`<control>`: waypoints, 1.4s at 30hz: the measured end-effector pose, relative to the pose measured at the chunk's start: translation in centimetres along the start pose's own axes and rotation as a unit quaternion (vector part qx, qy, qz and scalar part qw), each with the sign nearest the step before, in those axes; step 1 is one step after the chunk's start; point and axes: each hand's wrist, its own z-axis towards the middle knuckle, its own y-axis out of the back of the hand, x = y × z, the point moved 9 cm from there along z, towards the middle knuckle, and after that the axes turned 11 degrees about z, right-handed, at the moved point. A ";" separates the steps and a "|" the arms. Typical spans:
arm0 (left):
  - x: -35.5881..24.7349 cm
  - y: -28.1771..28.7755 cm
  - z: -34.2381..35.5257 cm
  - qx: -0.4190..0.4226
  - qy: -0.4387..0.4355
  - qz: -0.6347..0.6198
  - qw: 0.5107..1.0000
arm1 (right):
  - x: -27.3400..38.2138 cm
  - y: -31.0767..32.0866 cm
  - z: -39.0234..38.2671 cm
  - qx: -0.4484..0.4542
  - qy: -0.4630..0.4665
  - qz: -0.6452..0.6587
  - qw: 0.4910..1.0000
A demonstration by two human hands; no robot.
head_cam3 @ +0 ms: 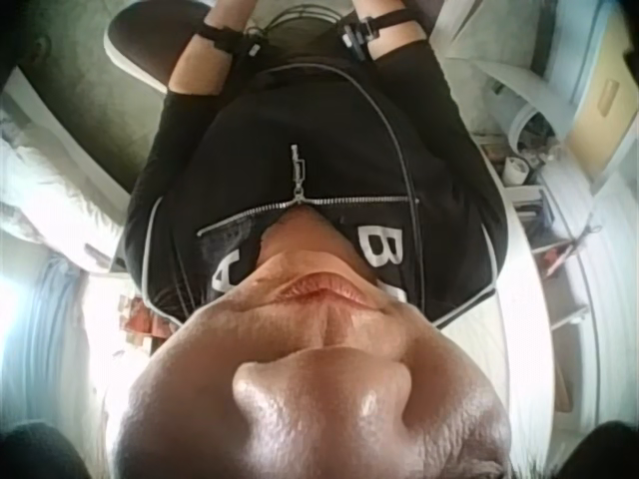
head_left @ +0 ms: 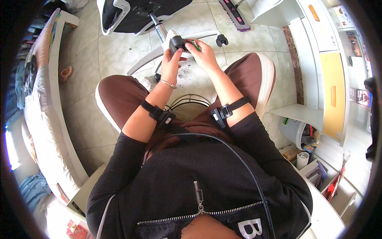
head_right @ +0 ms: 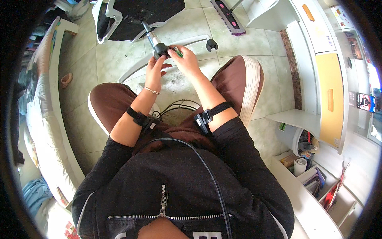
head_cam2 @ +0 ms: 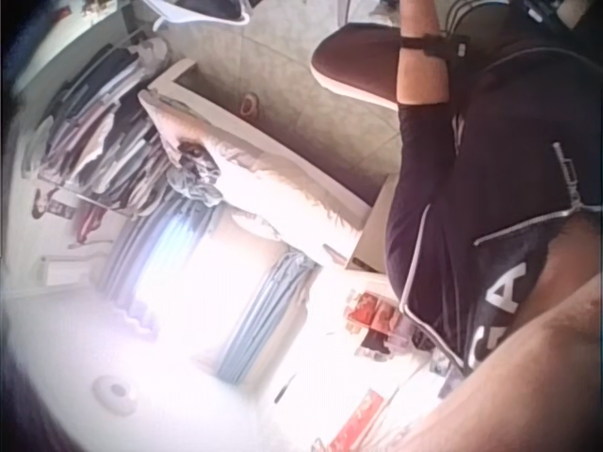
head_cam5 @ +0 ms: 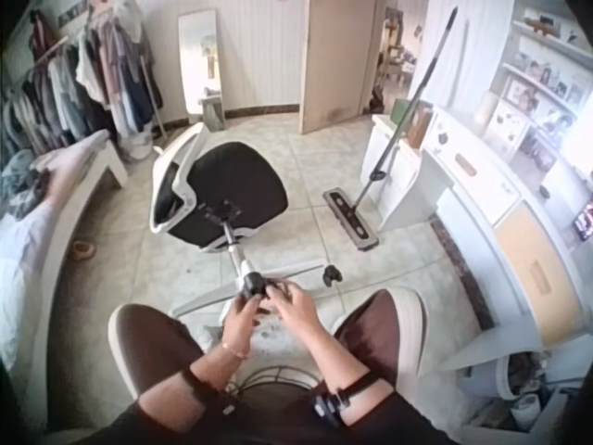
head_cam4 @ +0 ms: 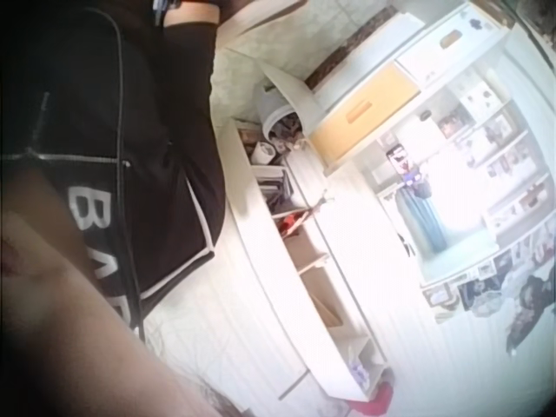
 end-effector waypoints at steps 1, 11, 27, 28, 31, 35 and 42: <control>-0.1 0.2 -0.2 0.004 -0.003 -0.024 1.000 | -0.3 -0.2 0.0 0.008 -0.016 0.016 1.000; -2.2 2.4 0.0 -0.042 -0.168 0.155 0.973 | -0.2 0.1 -0.8 -0.017 -0.007 0.056 0.998; -1.2 1.1 0.6 0.012 -0.169 0.189 0.967 | -3.8 -1.0 -2.8 -0.093 -0.115 0.135 0.980; -1.2 1.3 0.6 0.006 -0.162 0.193 0.968 | -3.7 -1.0 -2.8 -0.091 -0.110 0.129 0.981; -1.8 1.4 0.6 0.019 -0.160 0.201 0.966 | -3.9 -0.8 -2.7 -0.082 -0.130 0.091 0.984; -3.3 2.0 0.3 0.019 -0.187 0.328 0.926 | -4.0 -1.0 -2.6 -0.074 -0.152 0.088 0.982; -4.0 1.9 0.4 0.006 -0.255 0.373 0.892 | -3.8 -1.6 -2.9 -0.055 -0.174 0.123 0.975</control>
